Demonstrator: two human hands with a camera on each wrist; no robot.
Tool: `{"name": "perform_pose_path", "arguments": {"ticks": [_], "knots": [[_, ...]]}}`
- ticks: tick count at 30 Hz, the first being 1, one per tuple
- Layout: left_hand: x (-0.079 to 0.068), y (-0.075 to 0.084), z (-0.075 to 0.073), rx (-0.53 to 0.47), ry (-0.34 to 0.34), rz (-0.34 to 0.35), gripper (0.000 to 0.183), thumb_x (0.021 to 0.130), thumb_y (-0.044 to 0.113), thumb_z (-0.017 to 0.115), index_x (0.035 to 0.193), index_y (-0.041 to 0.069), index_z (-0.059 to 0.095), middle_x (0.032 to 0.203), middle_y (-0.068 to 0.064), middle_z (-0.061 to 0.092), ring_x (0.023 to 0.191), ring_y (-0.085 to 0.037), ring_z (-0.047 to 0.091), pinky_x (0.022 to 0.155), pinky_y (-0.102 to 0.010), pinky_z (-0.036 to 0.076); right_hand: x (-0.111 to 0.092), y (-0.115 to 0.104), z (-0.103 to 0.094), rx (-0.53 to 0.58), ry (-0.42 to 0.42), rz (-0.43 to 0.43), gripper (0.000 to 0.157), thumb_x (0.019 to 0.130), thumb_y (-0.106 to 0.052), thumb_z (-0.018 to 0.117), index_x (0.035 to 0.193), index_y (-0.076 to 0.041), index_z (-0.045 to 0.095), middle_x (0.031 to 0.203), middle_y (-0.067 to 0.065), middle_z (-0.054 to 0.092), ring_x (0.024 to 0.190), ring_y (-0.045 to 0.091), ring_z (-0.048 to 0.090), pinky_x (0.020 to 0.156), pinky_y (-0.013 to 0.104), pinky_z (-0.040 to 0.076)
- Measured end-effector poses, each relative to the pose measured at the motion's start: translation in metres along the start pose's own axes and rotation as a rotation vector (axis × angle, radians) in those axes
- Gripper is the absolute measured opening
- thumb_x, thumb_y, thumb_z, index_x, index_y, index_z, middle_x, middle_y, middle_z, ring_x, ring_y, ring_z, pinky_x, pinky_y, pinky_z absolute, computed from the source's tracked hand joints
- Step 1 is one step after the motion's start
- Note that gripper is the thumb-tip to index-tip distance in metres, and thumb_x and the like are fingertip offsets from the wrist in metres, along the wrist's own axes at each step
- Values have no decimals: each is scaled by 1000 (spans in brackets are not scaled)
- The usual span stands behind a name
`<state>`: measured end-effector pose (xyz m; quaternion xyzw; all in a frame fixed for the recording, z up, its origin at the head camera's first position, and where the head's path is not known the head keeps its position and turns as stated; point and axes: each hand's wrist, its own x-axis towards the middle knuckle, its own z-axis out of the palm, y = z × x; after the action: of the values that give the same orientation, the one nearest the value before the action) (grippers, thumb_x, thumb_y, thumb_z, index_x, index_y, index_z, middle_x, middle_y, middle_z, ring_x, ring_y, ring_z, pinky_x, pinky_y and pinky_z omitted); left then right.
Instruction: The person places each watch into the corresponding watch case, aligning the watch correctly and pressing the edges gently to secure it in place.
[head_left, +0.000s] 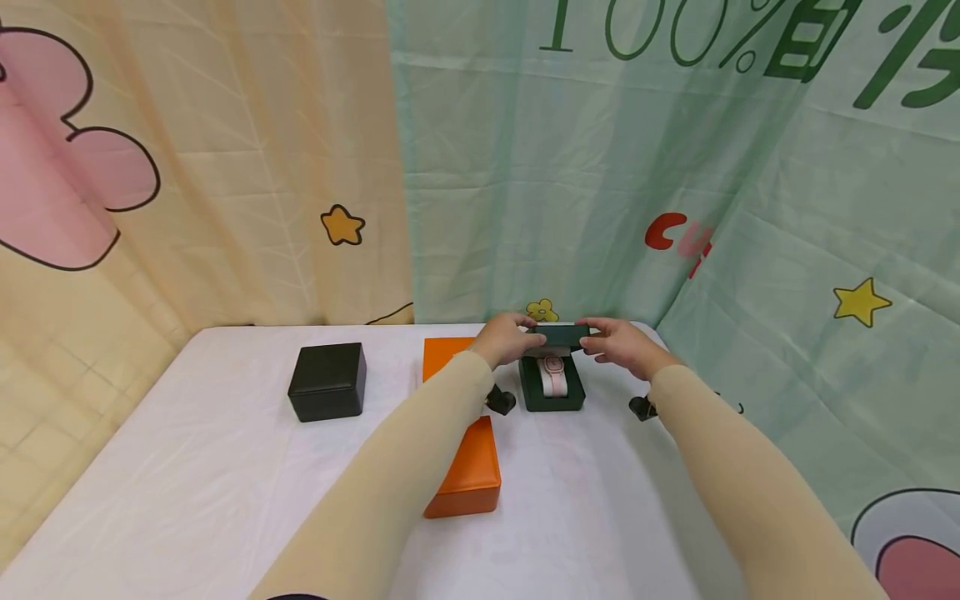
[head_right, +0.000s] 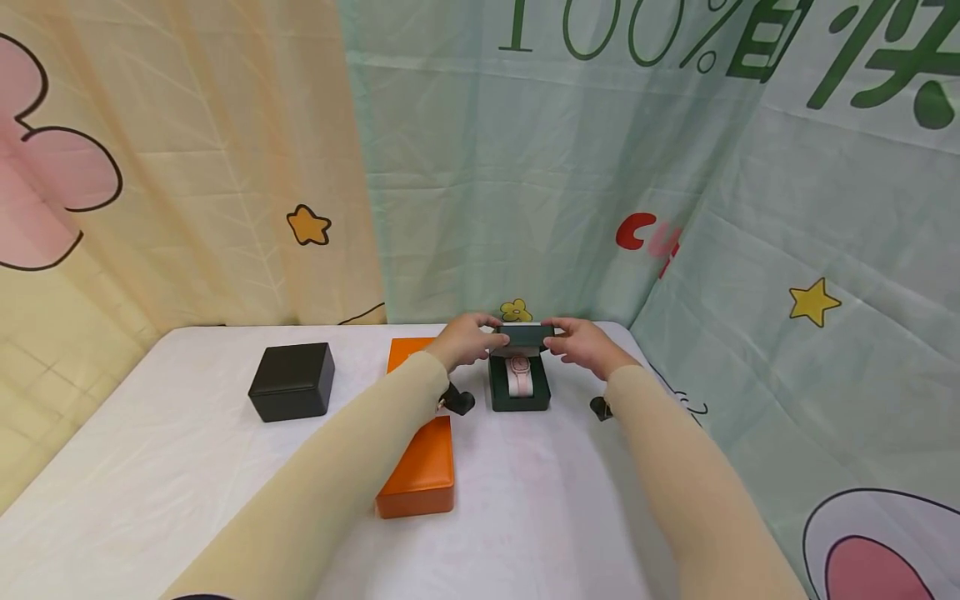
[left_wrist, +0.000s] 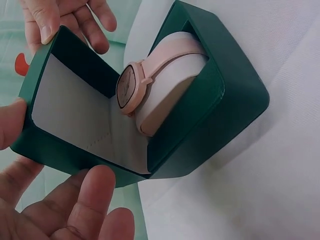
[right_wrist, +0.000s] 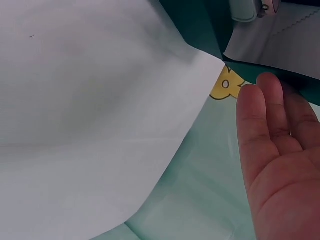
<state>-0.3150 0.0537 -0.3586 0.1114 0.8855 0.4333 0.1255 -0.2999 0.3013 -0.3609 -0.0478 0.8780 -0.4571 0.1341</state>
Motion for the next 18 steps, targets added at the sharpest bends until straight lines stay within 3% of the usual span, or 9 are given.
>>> {"name": "perform_pose_path", "arguments": {"ticks": [8,14,18], "knots": [[-2,-3,1,8,-37,-15,45,97,38,76,139,23,69,151,-7,59,125,-27,61,109,-46,53,-4,7,3,-59,14,-21,60,107,-26,61,160,-7,43,150,25,57,136,41,56,118,56,45],[-1,-7,4,73,-35,22,41,95,37,79,131,18,72,135,-6,68,111,-24,64,102,-43,56,-7,12,7,-184,34,-40,57,107,-33,61,157,-8,49,146,22,63,131,41,62,112,55,51],[-4,-11,10,177,-24,57,33,95,35,79,122,16,75,119,-2,74,100,-20,67,93,-37,59,-9,20,14,-253,64,-23,54,107,-31,62,154,-7,54,147,22,62,131,40,62,109,54,53]]}}
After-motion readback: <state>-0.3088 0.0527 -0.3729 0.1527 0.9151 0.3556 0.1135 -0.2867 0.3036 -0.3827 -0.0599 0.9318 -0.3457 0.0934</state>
